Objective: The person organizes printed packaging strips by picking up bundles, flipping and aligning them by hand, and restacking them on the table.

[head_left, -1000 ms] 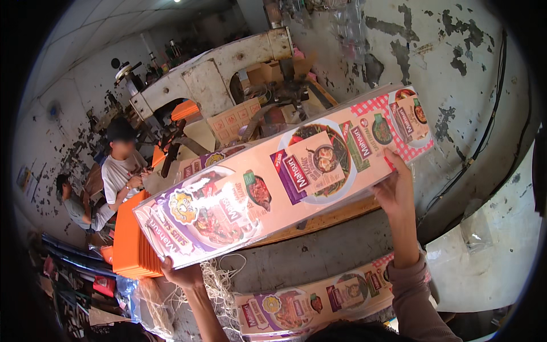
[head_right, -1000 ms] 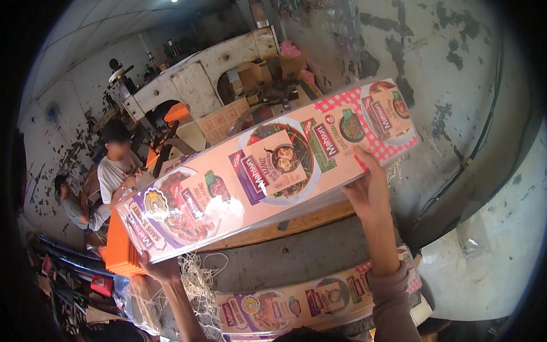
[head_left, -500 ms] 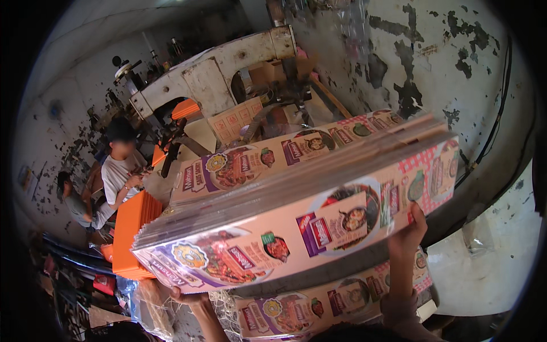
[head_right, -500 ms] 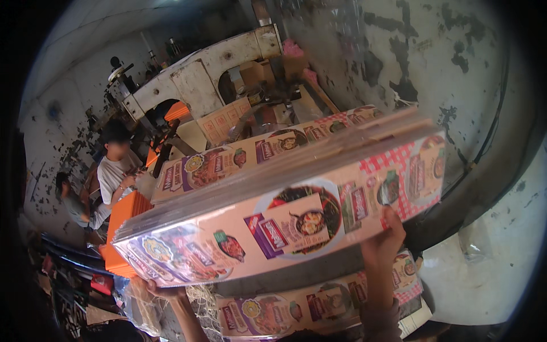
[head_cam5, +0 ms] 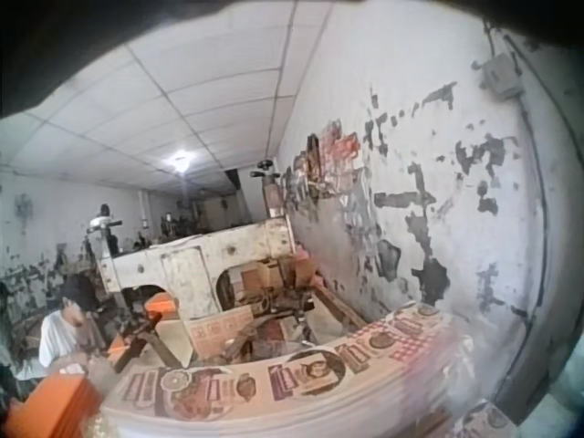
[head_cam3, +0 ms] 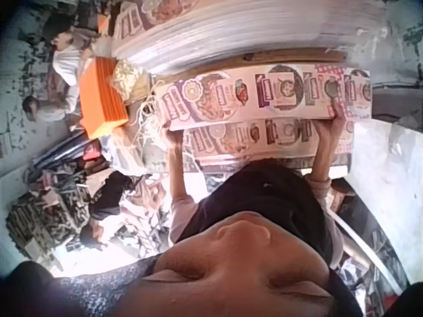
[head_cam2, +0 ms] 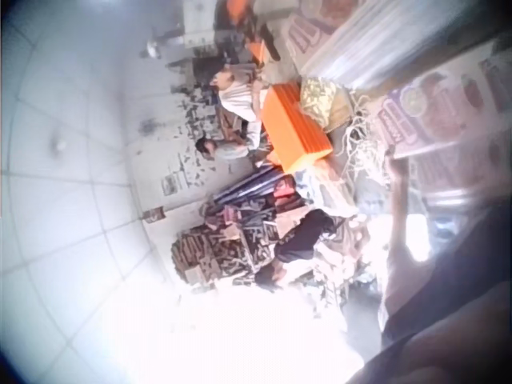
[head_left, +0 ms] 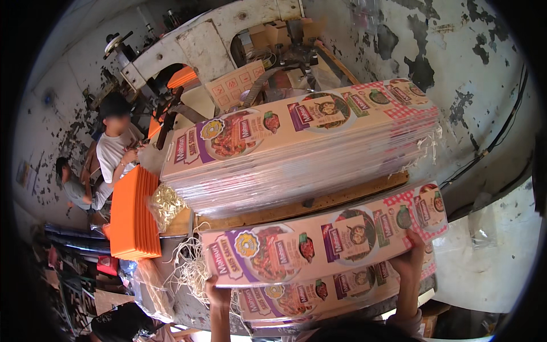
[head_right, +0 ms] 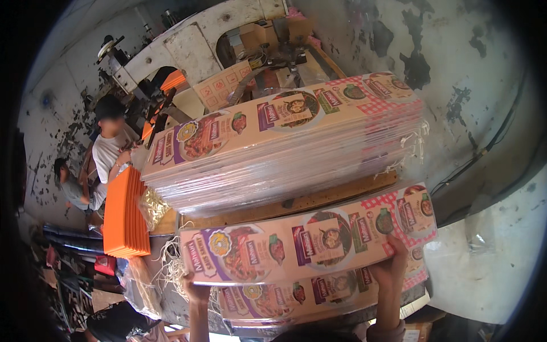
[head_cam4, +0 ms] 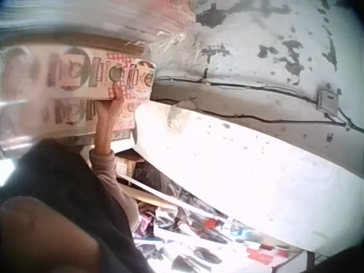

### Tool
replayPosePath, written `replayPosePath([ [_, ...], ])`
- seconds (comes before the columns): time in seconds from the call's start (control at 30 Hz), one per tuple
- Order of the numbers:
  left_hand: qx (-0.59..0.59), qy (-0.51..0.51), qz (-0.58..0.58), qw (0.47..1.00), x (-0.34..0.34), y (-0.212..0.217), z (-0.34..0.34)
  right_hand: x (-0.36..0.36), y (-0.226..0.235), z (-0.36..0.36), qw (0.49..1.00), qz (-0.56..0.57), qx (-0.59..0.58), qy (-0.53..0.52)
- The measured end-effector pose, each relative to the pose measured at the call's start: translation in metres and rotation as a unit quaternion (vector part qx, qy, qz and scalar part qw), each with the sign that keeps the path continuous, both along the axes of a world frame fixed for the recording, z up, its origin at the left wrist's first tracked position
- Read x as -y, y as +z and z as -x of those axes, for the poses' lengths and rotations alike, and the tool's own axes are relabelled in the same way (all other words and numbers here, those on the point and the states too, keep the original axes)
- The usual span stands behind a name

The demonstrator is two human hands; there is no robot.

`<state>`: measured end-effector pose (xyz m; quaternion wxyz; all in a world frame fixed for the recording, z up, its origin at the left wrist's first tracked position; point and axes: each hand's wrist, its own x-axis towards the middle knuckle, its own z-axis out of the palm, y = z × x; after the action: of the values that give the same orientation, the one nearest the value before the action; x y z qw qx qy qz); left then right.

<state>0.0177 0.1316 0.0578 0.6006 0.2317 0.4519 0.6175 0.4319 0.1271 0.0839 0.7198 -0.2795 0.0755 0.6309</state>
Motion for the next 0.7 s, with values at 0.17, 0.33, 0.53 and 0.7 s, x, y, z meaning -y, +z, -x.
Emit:
replayPosePath([
  [0.17,0.031,0.006,0.11,0.993,-0.011,-0.029,0.01,-0.02,-0.01,-0.006,0.996,0.072,-0.016,0.05],
  [0.33,0.055,-0.046,0.139,0.988,-0.025,-0.034,0.018,-0.032,-0.028,-0.021,0.989,0.119,-0.066,0.06],
  [0.53,0.105,-0.053,0.139,0.983,-0.038,-0.011,0.005,-0.025,-0.03,-0.021,0.988,0.09,0.075,0.1],
  [0.7,0.115,-0.053,0.128,0.984,-0.039,-0.012,0.007,-0.004,-0.01,-0.034,0.982,0.041,0.134,0.123],
])
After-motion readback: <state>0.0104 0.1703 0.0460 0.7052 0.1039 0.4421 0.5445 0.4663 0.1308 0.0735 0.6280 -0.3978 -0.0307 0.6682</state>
